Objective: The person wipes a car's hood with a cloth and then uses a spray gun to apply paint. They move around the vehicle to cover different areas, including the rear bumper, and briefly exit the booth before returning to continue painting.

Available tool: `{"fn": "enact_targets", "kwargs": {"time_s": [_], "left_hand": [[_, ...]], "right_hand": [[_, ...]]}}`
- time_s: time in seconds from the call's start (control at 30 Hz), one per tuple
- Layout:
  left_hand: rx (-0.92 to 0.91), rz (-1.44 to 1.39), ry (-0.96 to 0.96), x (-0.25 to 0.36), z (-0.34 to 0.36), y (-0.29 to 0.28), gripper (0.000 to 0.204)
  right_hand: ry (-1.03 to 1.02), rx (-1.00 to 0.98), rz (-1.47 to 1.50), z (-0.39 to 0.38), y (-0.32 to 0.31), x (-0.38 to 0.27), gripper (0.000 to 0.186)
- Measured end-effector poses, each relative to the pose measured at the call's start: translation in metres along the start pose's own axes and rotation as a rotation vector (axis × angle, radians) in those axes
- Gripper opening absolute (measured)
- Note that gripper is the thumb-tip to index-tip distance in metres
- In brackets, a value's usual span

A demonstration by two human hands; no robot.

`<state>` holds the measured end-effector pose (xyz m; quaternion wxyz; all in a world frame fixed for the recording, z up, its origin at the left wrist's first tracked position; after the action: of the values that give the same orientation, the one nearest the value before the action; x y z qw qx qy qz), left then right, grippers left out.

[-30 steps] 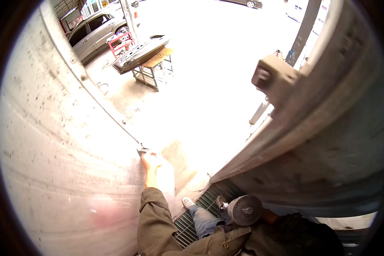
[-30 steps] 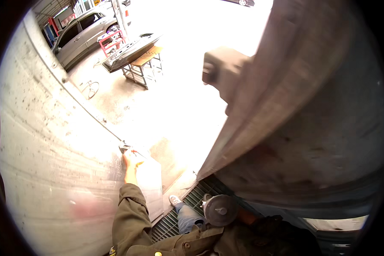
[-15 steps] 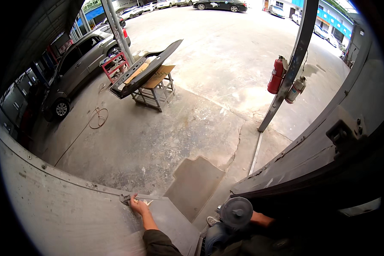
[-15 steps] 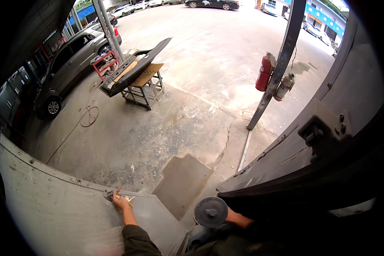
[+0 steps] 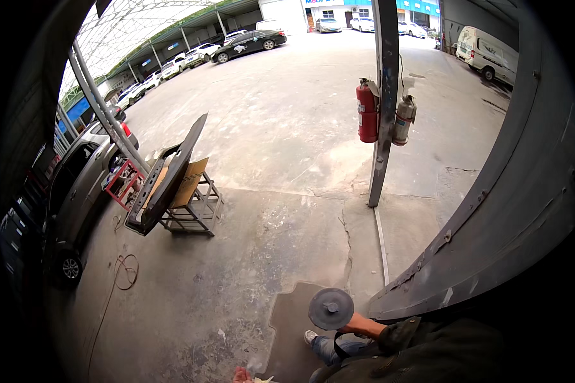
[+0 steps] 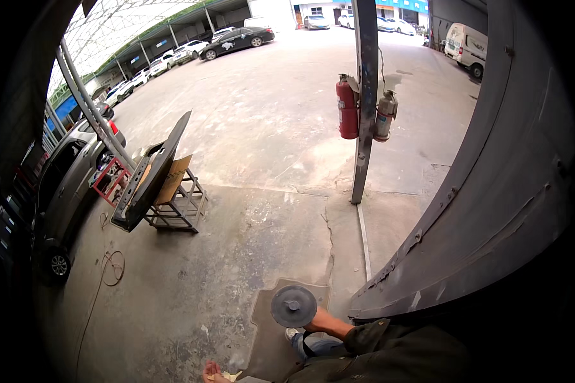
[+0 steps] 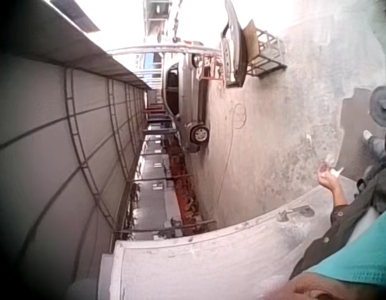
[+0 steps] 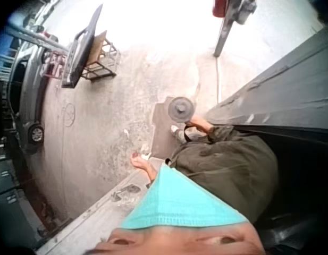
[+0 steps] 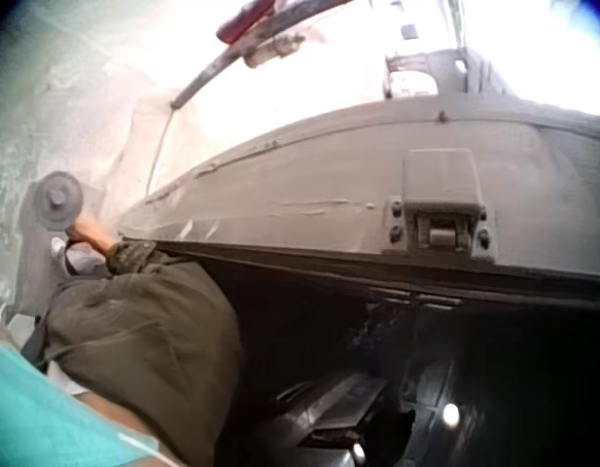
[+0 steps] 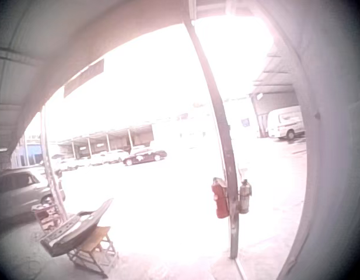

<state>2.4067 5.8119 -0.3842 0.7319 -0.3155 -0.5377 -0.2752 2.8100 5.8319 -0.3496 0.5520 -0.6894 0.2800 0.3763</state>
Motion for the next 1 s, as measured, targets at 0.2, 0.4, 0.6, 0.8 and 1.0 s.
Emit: {"fn": "enact_targets", "kwargs": {"time_s": [0.2,0.4,0.6,0.8,1.0], "left_hand": [[-0.791,0.071,-0.009,-0.068,0.061,0.242,0.031],[-1.227,-0.035,-0.28,-0.006,0.054,0.375,0.025],[-1.819,0.096,-0.046,0.017,0.02,0.541,0.033],[-2.373,0.295,0.29,0.077,-0.09,0.72,0.033],[-2.704,-0.047,0.918,0.139,-0.271,0.823,0.038]], "right_hand": [[-0.18,0.705,0.189,0.098,0.011,0.13,0.022],[0.039,0.738,0.103,0.114,-0.03,0.176,0.013],[0.185,0.935,-0.064,0.134,-0.142,0.207,0.011],[0.344,1.185,-0.469,0.12,-0.25,0.258,0.009],[0.891,1.374,-0.234,0.049,-0.367,0.318,0.028]]}}
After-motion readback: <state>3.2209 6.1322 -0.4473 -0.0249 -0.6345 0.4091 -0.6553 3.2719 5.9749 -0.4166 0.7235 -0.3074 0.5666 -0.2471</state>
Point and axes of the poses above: each hand's wrist, its own z-axis towards the middle knuckle, its own y-axis out of the palm, x = y × z, the point moved 3 cm from there along z, towards the middle knuckle, and after that the axes turned 8 degrees about z, right-handed, at the moved point
